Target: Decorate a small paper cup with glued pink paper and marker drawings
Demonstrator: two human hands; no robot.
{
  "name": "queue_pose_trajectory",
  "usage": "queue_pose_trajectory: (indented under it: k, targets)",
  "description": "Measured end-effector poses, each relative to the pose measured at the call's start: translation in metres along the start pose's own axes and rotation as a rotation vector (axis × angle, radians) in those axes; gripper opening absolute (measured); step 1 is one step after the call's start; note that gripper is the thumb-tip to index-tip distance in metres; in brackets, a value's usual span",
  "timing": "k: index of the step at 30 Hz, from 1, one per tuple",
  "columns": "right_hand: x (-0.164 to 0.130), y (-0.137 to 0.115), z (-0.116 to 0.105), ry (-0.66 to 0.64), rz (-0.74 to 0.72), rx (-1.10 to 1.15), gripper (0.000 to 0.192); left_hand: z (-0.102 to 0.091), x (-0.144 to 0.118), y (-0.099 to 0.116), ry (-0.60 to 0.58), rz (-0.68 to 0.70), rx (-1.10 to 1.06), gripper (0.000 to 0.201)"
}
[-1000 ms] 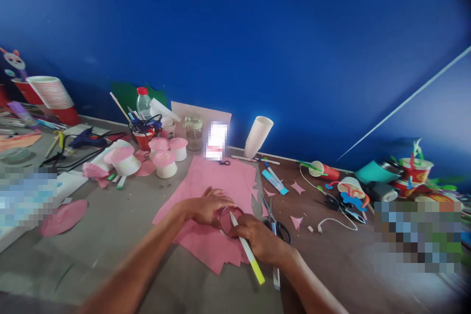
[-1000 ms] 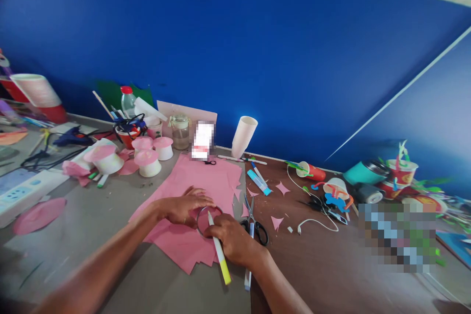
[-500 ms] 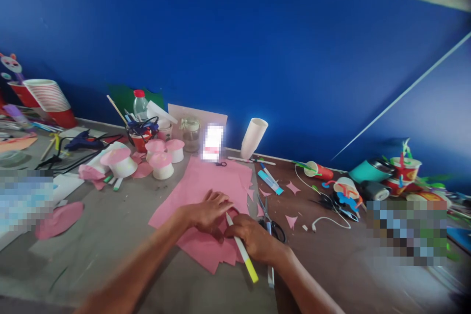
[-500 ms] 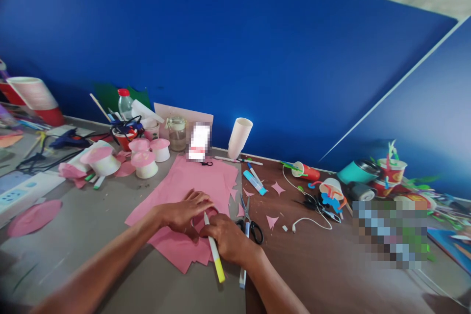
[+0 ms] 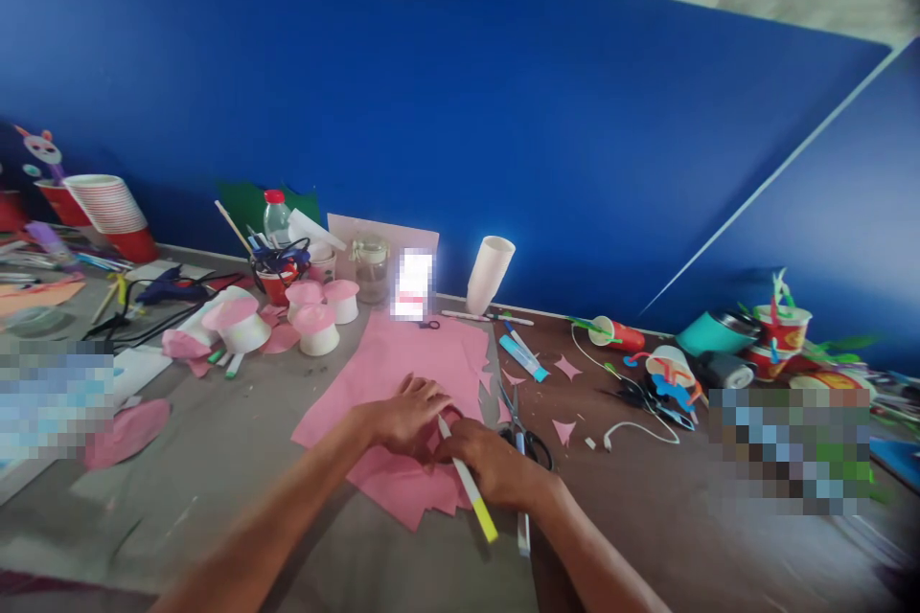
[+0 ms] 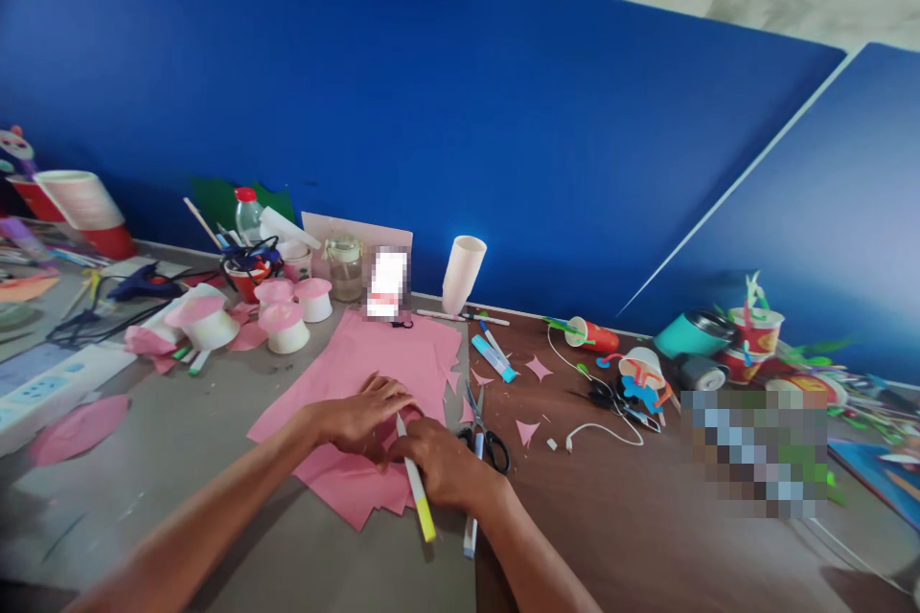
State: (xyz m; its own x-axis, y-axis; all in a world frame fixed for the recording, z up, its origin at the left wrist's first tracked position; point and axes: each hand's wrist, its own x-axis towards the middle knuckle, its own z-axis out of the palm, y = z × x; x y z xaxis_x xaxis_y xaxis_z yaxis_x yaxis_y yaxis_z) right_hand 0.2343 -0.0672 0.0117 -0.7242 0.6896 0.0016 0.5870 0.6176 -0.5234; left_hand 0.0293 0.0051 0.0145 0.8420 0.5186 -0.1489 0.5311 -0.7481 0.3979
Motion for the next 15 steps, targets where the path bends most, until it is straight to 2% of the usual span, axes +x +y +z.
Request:
queue_pose_trajectory:
  k: [7,15]
  targets:
    - [-0.0011,-0.0047,0.0022,0.028,0.012,0.011,0.018,0.0021,-0.0002,-0.0023,-0.020,-0.005,0.005,0.090]
    - [0.0005,-0.0069,0.0080,0.000,0.048,-0.061,0.020,0.0012,-0.0010,0.0008,-0.022,-0.017,0.007,0.085]
